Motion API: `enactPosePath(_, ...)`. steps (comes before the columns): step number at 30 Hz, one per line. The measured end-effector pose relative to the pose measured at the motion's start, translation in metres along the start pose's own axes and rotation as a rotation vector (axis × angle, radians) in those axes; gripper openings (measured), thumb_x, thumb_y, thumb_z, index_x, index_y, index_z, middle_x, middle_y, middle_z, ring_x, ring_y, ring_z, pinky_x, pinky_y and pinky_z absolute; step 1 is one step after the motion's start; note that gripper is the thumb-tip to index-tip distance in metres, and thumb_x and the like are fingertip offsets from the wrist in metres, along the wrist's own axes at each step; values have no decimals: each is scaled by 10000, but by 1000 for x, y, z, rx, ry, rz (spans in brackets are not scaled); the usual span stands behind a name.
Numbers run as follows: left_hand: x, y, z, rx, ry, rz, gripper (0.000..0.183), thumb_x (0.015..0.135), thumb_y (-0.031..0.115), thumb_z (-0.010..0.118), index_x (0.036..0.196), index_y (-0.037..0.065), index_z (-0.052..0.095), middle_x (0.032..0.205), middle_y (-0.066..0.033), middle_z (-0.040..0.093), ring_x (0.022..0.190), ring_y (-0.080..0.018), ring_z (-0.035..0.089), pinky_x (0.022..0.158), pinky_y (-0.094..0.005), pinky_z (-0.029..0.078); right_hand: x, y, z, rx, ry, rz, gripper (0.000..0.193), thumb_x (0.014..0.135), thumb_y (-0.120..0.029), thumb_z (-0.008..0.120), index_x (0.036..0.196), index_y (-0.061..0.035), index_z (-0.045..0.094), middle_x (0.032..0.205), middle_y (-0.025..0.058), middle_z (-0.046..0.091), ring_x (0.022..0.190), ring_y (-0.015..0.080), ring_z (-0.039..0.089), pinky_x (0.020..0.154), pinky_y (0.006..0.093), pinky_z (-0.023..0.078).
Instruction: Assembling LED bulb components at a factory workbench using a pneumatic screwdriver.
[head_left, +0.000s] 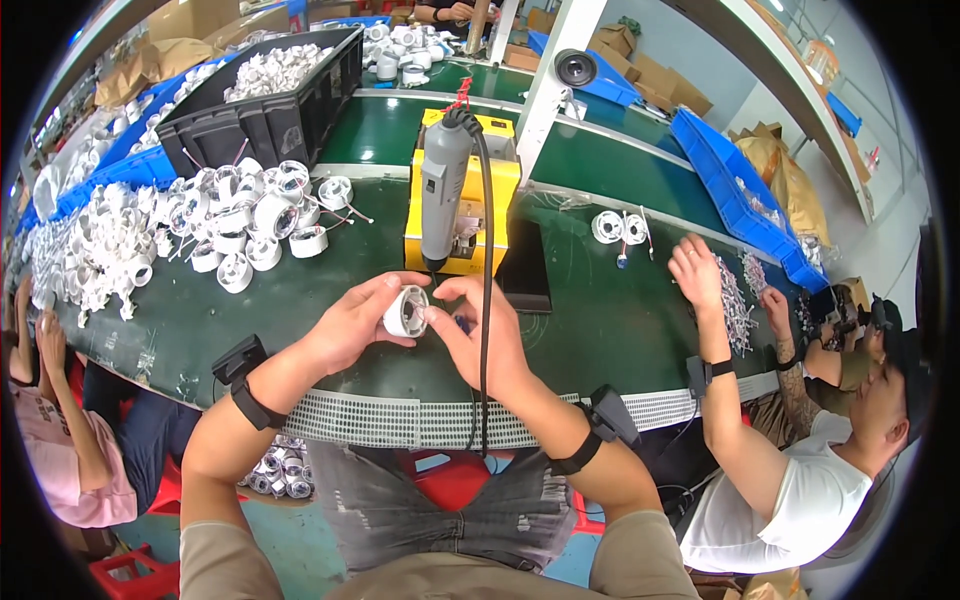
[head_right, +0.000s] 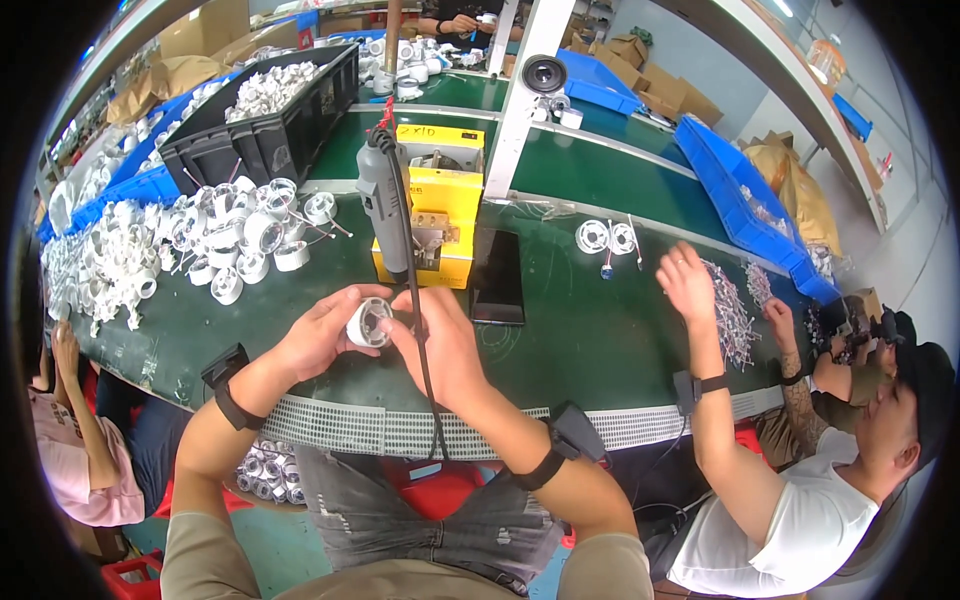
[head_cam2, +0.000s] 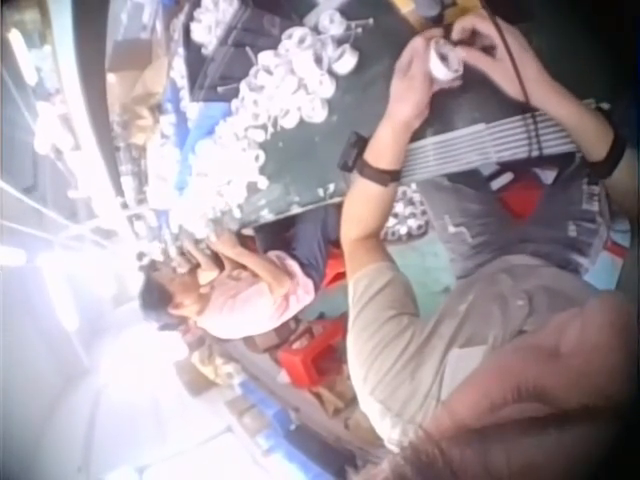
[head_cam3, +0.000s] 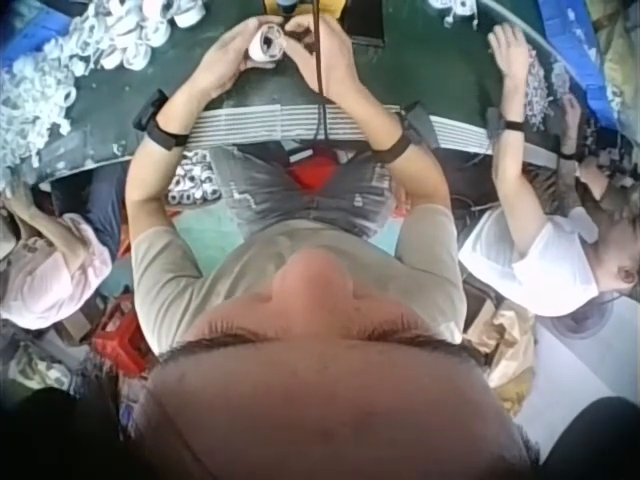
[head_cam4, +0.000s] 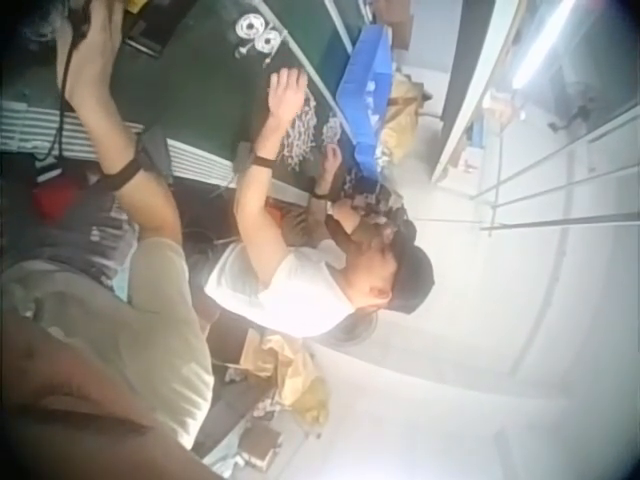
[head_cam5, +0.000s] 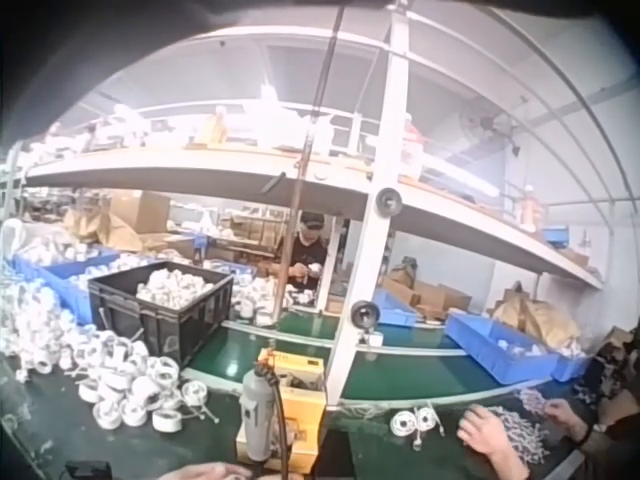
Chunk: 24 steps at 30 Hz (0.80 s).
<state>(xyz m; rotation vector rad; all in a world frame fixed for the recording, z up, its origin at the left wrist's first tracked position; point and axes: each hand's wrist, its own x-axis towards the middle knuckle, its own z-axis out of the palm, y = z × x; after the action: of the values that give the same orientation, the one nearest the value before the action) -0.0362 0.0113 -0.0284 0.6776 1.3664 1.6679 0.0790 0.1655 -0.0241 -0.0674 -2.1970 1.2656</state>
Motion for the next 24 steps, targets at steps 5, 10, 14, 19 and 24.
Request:
enactPosePath(5, -1, 1, -3, -93, 13, 71, 464, 1024, 382, 357, 1344, 55, 431, 1165, -75, 572, 1037, -176, 603, 856, -345, 554, 4, -4, -15, -166, -22, -236, 240, 763, -67, 750, 960, -41, 615, 954, 97, 569, 757, 150, 607, 634, 281, 487)
enactPosePath(10, -1, 0, 3, -130, -37, 121, 440, 1025, 335, 377, 1369, 62, 397, 1202, -76, 551, 1088, -177, 576, 918, -362, 523, 2, -8, -15, 256, -147, 340, 154, 862, -72, 682, 993, 2, 652, 724, 64, 645, 576, 75, 594, 478, 205, 467)
enactPosePath(14, -6, -1, 5, -228, -196, 113, 397, 1029, 258, 378, 1378, 69, 366, 1256, -83, 514, 1157, -190, 524, 1012, -377, 435, 1, -2, -6, 524, -156, 307, 177, 867, -85, 684, 1025, -7, 665, 813, 60, 664, 615, 78, 608, 511, 221, 491)
enactPosePath(19, -4, -9, 4, -257, -263, 136, 377, 1030, 248, 371, 1371, 95, 324, 1351, -95, 431, 1231, -193, 453, 1029, -376, 393, -1, -6, 0, 525, -126, 199, 167, 870, -63, 672, 1027, -8, 668, 872, 79, 666, 679, 111, 633, 576, 227, 524)
enactPosePath(24, -6, -7, 11, -279, -280, 143, 395, 1034, 239, 351, 1405, 116, 295, 1379, -80, 403, 1265, -176, 412, 1062, -362, 352, -2, 3, -2, 37, -63, -131, 193, 814, -31, 708, 1004, -33, 674, 987, 96, 640, 735, 147, 647, 633, 253, 534)
